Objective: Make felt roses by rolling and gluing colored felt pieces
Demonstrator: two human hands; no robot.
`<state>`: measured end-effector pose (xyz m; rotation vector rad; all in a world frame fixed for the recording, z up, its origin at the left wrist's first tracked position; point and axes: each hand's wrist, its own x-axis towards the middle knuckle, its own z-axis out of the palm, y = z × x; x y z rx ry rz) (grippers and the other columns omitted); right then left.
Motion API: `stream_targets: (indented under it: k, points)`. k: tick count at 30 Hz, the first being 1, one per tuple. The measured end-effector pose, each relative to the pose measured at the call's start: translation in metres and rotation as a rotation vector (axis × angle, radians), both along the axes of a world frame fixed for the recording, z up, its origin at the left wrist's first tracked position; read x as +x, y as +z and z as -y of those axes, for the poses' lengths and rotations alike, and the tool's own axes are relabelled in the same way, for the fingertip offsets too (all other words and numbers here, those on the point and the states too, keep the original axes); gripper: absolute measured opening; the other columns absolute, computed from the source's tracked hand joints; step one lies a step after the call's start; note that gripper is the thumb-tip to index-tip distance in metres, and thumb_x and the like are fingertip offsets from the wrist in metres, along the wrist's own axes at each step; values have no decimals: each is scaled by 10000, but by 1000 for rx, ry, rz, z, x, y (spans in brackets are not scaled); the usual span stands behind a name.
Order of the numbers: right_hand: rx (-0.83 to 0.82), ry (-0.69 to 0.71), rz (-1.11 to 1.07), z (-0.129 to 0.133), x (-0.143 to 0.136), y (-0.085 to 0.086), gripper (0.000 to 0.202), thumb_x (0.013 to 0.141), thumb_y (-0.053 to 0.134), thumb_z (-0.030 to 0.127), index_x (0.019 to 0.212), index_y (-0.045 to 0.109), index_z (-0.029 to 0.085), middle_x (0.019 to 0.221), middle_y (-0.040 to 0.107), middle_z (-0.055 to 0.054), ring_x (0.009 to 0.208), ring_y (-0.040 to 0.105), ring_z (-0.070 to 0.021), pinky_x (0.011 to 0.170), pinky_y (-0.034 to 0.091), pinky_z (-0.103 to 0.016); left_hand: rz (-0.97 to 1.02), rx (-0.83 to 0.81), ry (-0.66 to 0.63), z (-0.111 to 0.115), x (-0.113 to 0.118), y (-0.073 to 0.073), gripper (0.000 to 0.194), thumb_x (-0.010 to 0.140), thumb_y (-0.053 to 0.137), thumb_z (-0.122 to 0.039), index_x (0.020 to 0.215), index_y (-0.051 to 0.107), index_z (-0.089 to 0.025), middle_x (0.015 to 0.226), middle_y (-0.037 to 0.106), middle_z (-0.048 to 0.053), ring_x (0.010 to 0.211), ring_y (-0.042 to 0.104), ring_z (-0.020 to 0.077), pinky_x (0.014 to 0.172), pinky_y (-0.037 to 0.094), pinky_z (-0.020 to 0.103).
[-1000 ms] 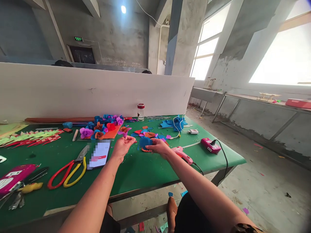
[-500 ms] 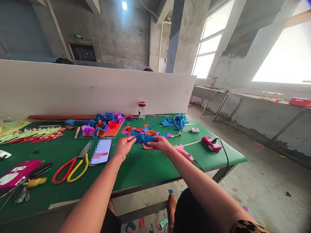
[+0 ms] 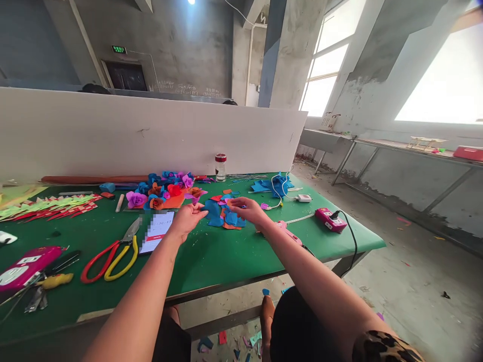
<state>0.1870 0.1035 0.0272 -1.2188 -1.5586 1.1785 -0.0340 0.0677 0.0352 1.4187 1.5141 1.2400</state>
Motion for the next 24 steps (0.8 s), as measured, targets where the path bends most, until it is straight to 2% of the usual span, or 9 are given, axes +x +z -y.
stream_targets:
  k: [3,6,8,11,15,18,21,22,24]
  points:
    - [-39,239,-55,24,-6,0,324,708,838,230,1014,737,195,881,736,5,578,602,-72,485,435,-164,-32,-52,-273,13,7,9,293,546,832,-393,720,703,-195,598,653,-6,603,583,173,592,425,267]
    - [-109,289,-96,42,-7,-10,134,693,830,192,746,715,148,627,672,26,473,537,-60,421,371,-161,-38,-91,-402,22,20,12,253,551,833,-365,678,696,-194,641,683,10,672,615,188,663,449,282]
    - [-151,257,-126,50,-6,-20,130,749,778,214,693,682,147,612,675,11,446,533,-61,402,368,-168,-26,-126,-376,26,29,9,272,523,844,-362,650,675,-191,626,673,12,659,607,187,640,437,281]
    - [-198,215,-178,61,-5,-32,135,797,733,276,796,675,153,703,720,-18,459,568,-71,418,417,-180,-10,-170,-276,28,44,3,315,483,844,-390,613,635,-193,581,629,0,583,542,163,554,372,268]
    - [-253,212,-208,78,7,-42,288,752,776,412,833,656,163,763,746,-55,480,594,-100,418,428,-204,-33,-121,-203,29,54,-6,264,523,778,-395,602,621,-199,541,545,-34,552,451,135,542,318,258]
    - [-84,68,-68,86,45,-43,322,779,726,478,887,691,176,733,735,-44,482,571,-115,420,378,-218,-137,-98,-275,27,52,-10,229,551,728,-386,552,599,-197,561,555,-25,597,458,145,592,328,262]
    - [211,-280,205,85,104,-41,296,847,617,462,894,709,185,745,727,-48,604,615,-161,540,429,-256,-273,-154,-351,23,47,-14,230,538,716,-385,520,583,-197,553,559,-16,605,455,155,614,322,274]
    - [244,-394,333,83,123,-41,289,857,592,454,874,702,187,759,728,-56,648,630,-178,576,435,-268,-306,-179,-368,22,47,-15,230,529,717,-384,516,583,-197,548,556,-15,603,455,158,616,322,278]
    - [215,-442,557,79,153,-42,292,877,548,458,872,683,199,767,728,-52,700,644,-196,635,443,-285,-343,-221,-391,19,46,-19,236,506,731,-379,503,582,-197,537,549,-16,599,463,163,615,327,283]
